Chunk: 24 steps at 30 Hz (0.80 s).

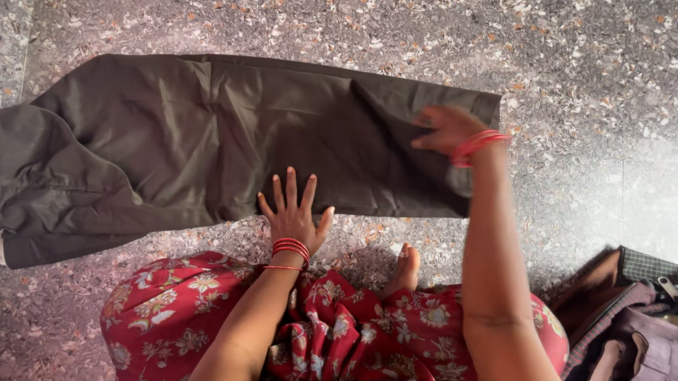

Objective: The person folds a pair of dark trousers and a white shirt while sitting on the floor and places them into a bag.

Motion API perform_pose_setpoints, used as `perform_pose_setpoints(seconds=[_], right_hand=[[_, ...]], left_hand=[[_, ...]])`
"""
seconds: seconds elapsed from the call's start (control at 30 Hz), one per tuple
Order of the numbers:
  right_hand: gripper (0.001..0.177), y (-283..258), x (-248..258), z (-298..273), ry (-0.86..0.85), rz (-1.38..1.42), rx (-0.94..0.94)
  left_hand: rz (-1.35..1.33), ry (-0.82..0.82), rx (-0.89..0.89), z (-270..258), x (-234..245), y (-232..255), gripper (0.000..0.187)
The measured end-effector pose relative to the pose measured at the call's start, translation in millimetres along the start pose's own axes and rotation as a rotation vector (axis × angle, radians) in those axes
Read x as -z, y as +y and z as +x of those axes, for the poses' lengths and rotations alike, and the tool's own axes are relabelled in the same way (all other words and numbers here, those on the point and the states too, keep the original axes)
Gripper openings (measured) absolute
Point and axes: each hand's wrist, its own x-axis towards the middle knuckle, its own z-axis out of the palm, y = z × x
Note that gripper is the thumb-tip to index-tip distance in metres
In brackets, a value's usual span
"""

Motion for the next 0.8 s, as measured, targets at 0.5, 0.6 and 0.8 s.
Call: perform_pose_setpoints(seconds=[0.5,0.6,0.8], right_hand=[[0.055,-62,43,-44,0.252,-0.138,0.098],[0.048,22,44,-35,0.615,-0.116,-0.260],[0.051,77,-14,3,0.921,-0.193,-0.494]], left_hand=[[0.110,-0.189,0.050,-3,-20,-9,0.087],[0.012,0.024,-0.022,-3,-4,-3,0.075],[-0.021,0.030,-0.028,-9,-14,-5,0.071]])
